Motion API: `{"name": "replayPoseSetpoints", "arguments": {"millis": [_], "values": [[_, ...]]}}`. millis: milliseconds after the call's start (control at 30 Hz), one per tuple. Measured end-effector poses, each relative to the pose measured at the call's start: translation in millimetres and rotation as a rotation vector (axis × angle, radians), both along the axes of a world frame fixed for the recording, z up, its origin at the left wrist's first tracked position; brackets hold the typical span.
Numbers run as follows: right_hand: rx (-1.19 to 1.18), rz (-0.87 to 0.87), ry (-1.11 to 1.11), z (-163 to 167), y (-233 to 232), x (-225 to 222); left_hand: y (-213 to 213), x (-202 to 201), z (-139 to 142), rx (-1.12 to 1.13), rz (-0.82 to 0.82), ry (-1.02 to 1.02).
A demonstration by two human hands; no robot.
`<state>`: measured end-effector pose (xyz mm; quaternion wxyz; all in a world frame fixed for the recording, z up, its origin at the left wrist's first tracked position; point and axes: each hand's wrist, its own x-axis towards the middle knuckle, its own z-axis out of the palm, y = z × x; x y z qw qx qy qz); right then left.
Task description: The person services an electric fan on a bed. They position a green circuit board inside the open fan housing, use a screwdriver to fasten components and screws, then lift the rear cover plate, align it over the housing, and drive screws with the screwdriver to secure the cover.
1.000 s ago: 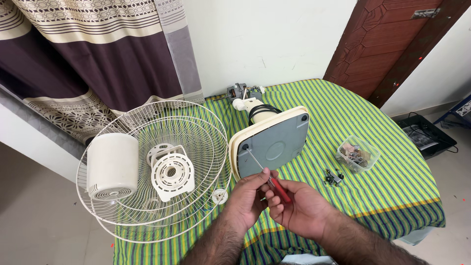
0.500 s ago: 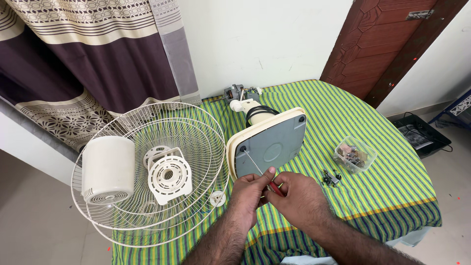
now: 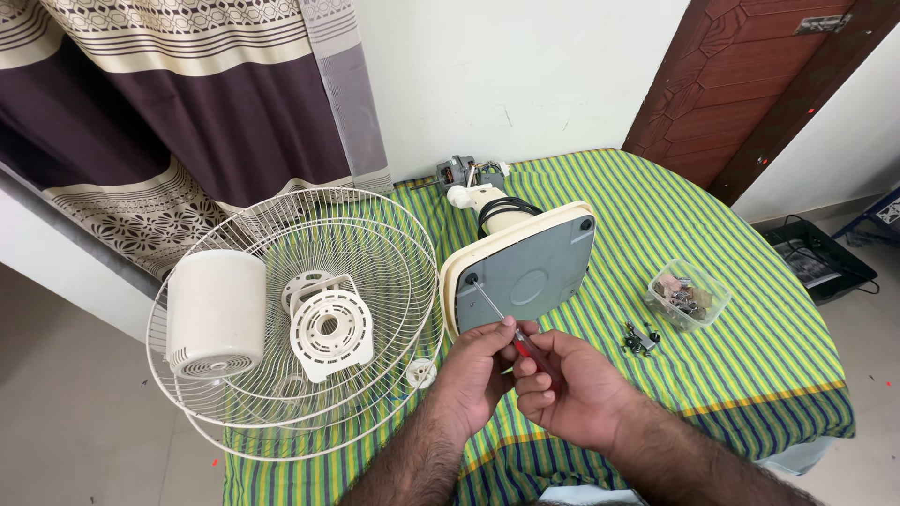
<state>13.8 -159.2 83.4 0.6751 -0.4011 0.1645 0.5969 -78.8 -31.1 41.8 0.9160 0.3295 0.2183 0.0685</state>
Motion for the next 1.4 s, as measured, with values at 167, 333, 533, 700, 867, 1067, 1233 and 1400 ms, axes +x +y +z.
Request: {"name": "replayPoseSetpoints", "arguments": {"millis": [167,333,533,700,867,1067,1233,1400], "values": [[-0.314,0.161,-0.556,8.7,2.5,-6.1,-4.3,4.1,6.5,0.166,0.036,0.15],[-0.473,0.293,-1.285,10.7,0.9,-11.8,-7.4,8.6,7.6,0.238,0.127,0.31],[-0.569,0.53,-1.591,11.6,-2.4,-9.4,-8.7,15.7,2.1,0.266,0.187,0.282],[-0.273,0.252,-0.881,3.4,-2.3,-8.4,1.0,6.1,8.0,0.244,0.045,0.251],[0.049,0.07,-0.022,0.8,-4.8,2.2,0.5,0.5,14.6,0.136,0.06,0.16],[0.035,0.119,-0.044,4.7,-1.4,-3.1,2.1,-3.8,12.4,0.155,0.057,0.11],[-0.276,0.21,-0.535,14.6,2.5,-8.1,1.2,0.7,12.9,0.258,0.144,0.198],[-0.428,0.333,-1.0,22.1,6.0,-12.8,-3.9,6.2,13.3,0.37,0.195,0.384]]}}
